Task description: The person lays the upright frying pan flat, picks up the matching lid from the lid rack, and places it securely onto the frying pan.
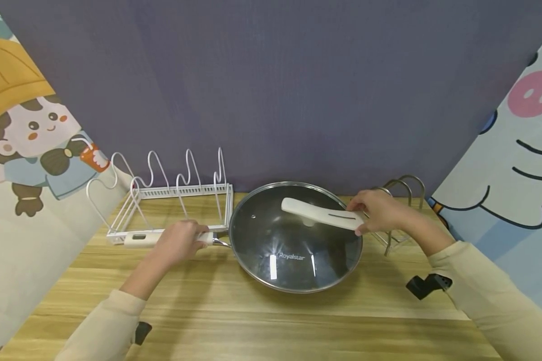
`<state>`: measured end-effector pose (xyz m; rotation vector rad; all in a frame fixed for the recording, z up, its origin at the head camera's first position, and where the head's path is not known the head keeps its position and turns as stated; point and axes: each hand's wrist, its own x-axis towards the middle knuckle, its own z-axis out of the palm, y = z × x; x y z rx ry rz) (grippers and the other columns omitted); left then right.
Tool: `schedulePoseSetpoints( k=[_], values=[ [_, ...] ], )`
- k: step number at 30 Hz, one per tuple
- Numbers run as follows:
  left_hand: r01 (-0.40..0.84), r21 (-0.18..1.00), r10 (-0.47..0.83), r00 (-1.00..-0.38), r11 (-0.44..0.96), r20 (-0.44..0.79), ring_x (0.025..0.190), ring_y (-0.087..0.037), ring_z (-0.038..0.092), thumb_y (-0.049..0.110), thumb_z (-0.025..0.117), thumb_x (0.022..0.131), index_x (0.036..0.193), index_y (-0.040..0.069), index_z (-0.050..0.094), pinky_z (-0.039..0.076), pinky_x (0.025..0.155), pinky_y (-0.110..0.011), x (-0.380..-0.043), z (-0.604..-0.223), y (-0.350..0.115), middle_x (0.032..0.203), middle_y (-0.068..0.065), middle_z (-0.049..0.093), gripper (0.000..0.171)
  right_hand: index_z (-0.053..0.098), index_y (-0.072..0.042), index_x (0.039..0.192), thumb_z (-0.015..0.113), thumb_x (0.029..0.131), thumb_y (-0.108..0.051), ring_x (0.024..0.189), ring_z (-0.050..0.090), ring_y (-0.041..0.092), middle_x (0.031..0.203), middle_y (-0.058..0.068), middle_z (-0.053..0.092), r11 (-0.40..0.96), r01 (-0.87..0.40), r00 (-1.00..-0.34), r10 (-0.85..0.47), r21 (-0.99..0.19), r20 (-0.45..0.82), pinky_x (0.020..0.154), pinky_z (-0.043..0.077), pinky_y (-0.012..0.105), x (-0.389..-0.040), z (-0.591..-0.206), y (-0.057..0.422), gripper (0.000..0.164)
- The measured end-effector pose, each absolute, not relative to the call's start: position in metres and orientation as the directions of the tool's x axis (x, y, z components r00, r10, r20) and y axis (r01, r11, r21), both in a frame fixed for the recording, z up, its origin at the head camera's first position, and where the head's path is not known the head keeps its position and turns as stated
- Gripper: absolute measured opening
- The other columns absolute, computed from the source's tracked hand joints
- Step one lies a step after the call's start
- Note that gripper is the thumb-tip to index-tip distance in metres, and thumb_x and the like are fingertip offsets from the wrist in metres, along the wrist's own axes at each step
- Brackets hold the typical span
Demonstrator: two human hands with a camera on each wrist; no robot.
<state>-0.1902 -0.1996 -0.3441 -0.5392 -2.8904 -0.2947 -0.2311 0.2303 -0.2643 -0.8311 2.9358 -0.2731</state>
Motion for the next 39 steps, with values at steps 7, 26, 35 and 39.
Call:
schedulePoseSetpoints(
  k=[7,26,35,39],
  values=[
    [0.375,0.152,0.339,-0.916,0.915,0.215,0.082,-0.033,0.068,0.014,0.078,0.074,0.101,0.005,0.073,0.057,0.07,-0.044,-0.191,-0.344,-0.199,0.093,-0.016,0.072,0.029,0.068,-0.002,0.102,0.089,0.062,-0.02,0.086,0.064,0.022,0.095,0.01,0.067,0.826,-0.522,-0.842,-0.538,-0.212,-0.026,0.077,0.054,0.041,-0.234,-0.265,0.232,0.048],
    [0.367,0.165,0.333,-0.921,0.915,0.199,0.084,-0.032,0.068,0.014,0.078,0.075,0.099,0.007,0.073,0.057,0.072,-0.044,-0.192,-0.345,-0.198,0.094,-0.014,0.073,0.026,0.066,0.0,0.105,0.088,0.063,-0.013,0.091,0.064,0.024,0.099,0.013,0.067,0.844,-0.47,-0.861,-0.503,-0.259,-0.078,0.083,0.054,0.043,-0.238,-0.264,0.227,0.049],
    [0.362,0.169,0.329,-0.924,0.917,0.196,0.085,-0.033,0.068,0.015,0.078,0.075,0.101,0.007,0.073,0.057,0.074,-0.045,-0.192,-0.343,-0.198,0.096,-0.015,0.073,0.027,0.066,-0.003,0.104,0.087,0.063,-0.012,0.093,0.064,0.025,0.1,0.012,0.068,0.849,-0.467,-0.862,-0.499,-0.246,-0.086,0.085,0.054,0.046,-0.242,-0.263,0.227,0.047],
    [0.362,0.175,0.326,-0.924,0.916,0.201,0.086,-0.033,0.068,0.014,0.079,0.075,0.101,0.007,0.073,0.057,0.075,-0.045,-0.193,-0.341,-0.199,0.096,-0.015,0.073,0.028,0.066,-0.003,0.105,0.087,0.063,-0.012,0.094,0.064,0.026,0.101,0.013,0.068,0.85,-0.468,-0.862,-0.5,-0.241,-0.09,0.086,0.054,0.046,-0.244,-0.262,0.227,0.047]
  ],
)
